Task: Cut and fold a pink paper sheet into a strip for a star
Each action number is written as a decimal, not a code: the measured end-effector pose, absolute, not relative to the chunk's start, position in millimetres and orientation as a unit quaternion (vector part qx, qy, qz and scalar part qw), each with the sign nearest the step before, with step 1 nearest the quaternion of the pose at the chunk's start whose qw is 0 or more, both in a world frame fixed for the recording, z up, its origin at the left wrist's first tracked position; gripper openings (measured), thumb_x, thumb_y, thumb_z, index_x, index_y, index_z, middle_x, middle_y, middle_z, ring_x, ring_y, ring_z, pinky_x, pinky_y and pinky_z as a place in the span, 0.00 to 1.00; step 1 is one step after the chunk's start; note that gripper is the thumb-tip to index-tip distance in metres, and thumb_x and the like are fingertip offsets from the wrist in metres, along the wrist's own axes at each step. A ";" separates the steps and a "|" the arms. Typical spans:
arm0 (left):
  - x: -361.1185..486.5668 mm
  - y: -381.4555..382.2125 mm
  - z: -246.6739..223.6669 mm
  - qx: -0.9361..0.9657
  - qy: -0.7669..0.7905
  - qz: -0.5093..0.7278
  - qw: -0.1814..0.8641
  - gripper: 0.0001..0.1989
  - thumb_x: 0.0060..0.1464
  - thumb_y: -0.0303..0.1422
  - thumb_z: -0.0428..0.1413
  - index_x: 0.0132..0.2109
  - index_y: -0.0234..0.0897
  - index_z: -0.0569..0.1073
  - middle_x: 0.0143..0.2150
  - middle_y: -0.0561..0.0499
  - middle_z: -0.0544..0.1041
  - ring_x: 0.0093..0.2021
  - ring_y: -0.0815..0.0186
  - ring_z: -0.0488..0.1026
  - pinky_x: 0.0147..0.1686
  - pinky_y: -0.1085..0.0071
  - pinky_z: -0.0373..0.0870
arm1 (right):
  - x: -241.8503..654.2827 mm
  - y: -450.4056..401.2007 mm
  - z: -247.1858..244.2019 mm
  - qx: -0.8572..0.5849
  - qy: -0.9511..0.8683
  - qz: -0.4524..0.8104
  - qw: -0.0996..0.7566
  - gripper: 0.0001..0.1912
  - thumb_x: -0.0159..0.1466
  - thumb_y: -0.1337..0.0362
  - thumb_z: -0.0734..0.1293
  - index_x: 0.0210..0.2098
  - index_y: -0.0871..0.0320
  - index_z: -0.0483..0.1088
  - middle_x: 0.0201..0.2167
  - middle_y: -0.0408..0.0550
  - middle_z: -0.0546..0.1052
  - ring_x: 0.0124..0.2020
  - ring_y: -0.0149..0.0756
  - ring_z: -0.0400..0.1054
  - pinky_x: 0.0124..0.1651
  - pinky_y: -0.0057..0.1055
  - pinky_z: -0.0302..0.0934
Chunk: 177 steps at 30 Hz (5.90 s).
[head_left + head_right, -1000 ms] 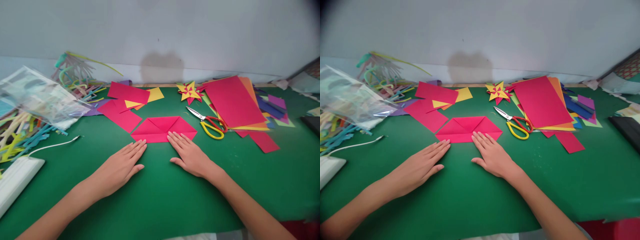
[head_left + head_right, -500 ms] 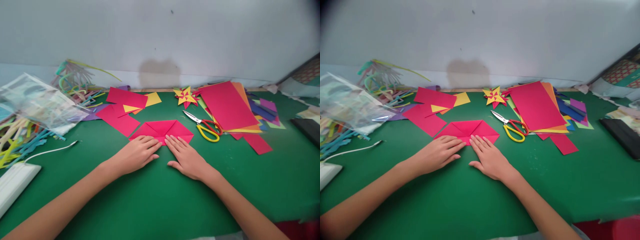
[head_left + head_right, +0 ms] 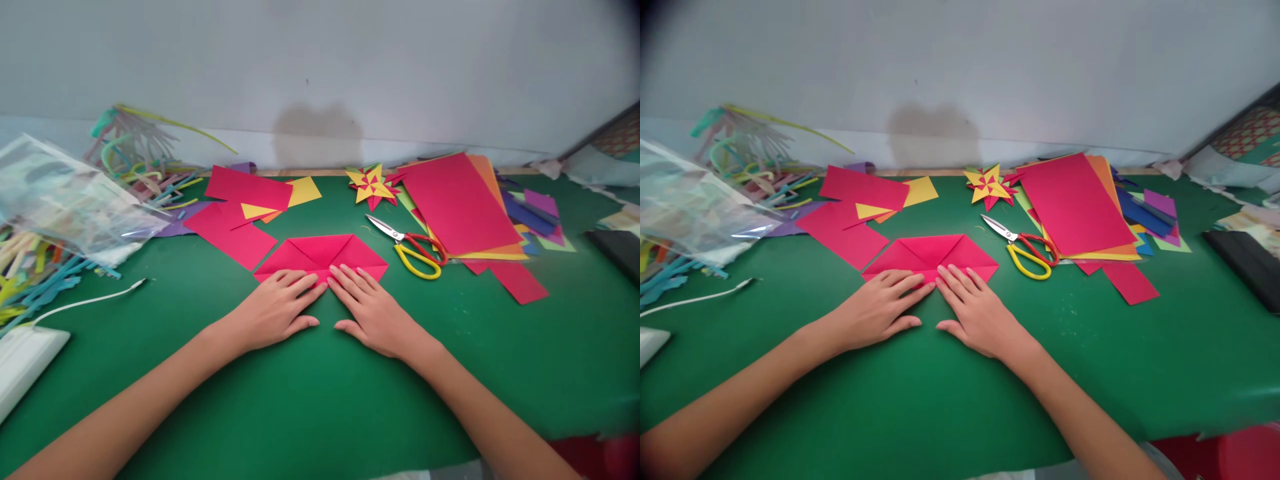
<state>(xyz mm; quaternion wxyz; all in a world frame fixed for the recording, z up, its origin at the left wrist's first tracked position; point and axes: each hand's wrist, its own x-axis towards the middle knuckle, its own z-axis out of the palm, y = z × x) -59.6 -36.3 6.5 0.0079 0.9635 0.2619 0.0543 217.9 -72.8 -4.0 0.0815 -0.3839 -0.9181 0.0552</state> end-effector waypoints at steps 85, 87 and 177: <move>-49.7 -53.4 2.2 0.946 0.303 0.119 -0.011 0.26 0.75 0.39 0.49 0.72 0.32 0.66 0.73 0.41 0.69 0.72 0.52 0.66 0.71 0.53 0.63 | 232.4 -65.1 -5.1 -0.345 -0.931 0.095 0.076 0.43 0.77 0.50 0.61 0.80 0.55 0.35 0.79 0.54 0.51 0.79 0.49 0.46 0.76 0.53 0.53; -48.6 -52.2 -1.8 0.947 0.302 0.108 0.001 0.27 0.75 0.41 0.48 0.74 0.33 0.63 0.74 0.42 0.67 0.73 0.52 0.65 0.72 0.52 0.61 | 231.8 -65.1 -4.2 -0.346 -0.930 0.098 0.076 0.42 0.77 0.51 0.61 0.80 0.56 0.37 0.79 0.54 0.51 0.79 0.49 0.45 0.77 0.53 0.53; -27.7 -7.5 3.1 0.947 0.294 0.122 0.048 0.19 0.74 0.31 0.48 0.65 0.36 0.75 0.66 0.44 0.77 0.66 0.52 0.74 0.64 0.51 0.73 | 244.5 -51.2 8.3 -0.287 -0.939 0.060 0.180 0.15 0.75 0.64 0.65 0.58 0.59 0.77 0.57 0.57 0.81 0.58 0.49 0.76 0.61 0.48 0.72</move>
